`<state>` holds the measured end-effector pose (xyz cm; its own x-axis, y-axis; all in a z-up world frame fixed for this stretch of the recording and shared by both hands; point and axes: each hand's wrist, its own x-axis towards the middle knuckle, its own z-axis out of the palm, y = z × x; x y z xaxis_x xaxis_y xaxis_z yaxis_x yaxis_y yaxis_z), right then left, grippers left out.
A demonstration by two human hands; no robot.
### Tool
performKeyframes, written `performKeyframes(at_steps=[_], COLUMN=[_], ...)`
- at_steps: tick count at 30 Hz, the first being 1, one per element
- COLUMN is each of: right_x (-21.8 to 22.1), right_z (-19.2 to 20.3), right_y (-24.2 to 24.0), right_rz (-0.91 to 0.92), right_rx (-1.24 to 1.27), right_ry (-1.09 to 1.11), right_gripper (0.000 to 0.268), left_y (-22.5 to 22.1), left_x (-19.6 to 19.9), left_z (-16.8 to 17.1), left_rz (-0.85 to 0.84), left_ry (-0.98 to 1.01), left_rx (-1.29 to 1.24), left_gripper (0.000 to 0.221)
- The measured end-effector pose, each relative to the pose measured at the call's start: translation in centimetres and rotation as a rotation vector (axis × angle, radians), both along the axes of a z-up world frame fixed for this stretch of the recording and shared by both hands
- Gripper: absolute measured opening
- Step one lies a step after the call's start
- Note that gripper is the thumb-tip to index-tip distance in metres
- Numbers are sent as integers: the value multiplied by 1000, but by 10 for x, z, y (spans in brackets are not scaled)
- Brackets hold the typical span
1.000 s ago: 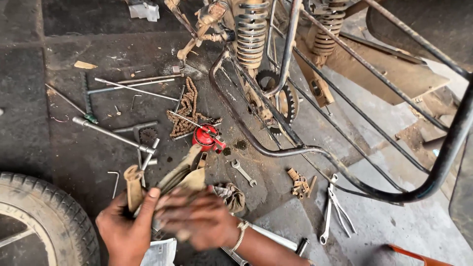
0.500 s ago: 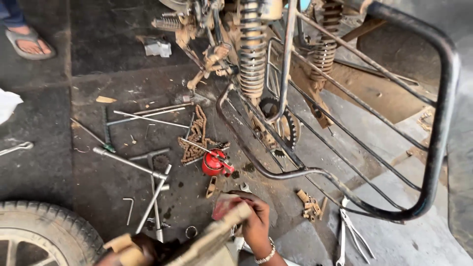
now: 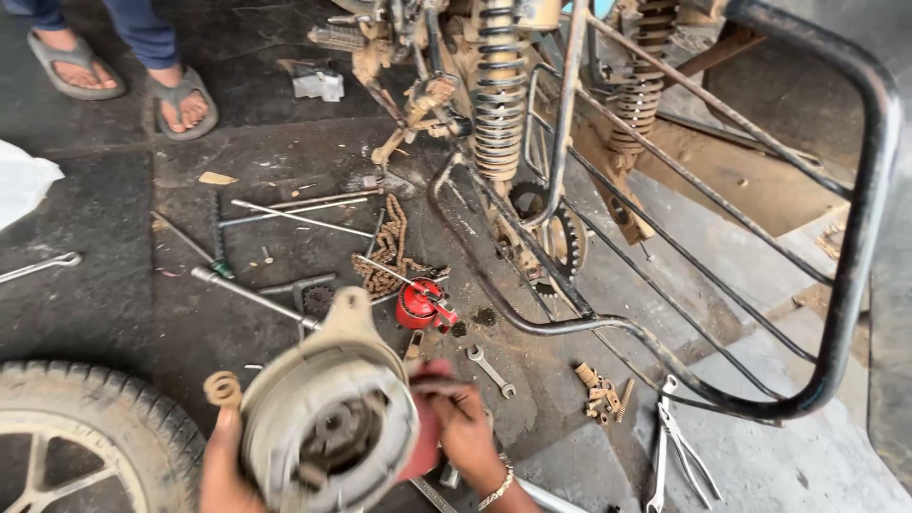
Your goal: The person cleans a motorcycle wheel hub on the workshop floor, wiping it with a cloth, scrubbing it with a red abrasive block, and applying grease from a small sachet into the hub, then handles a long metal rod tool while working around the hub.
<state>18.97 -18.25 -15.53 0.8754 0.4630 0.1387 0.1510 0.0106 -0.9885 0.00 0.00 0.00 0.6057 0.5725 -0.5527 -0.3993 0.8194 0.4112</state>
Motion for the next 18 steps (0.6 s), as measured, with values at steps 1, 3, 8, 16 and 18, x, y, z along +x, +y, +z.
performKeyframes(at_steps=[1,3,8,16,18], right_x=[-10,-28,-47,9,4], right_z=[-6,3,20,133,140], right_y=[6,17,43,30,36], right_rz=[61,225,227,414,576], right_rx=[29,314,379,-226,-372], right_ry=[62,476,805,-608,-782], right_gripper=[31,36,49,57,61], left_y=[15,18,30,50,59], left_x=[35,37,31,11,5], left_z=[17,-22,-111,-77,-76], left_rz=[0,89,-51,-315,-289], left_ry=[-5,119,173,839,679], left_rx=[-62,76,183,801,987], left_gripper=[58,57,61,55,56])
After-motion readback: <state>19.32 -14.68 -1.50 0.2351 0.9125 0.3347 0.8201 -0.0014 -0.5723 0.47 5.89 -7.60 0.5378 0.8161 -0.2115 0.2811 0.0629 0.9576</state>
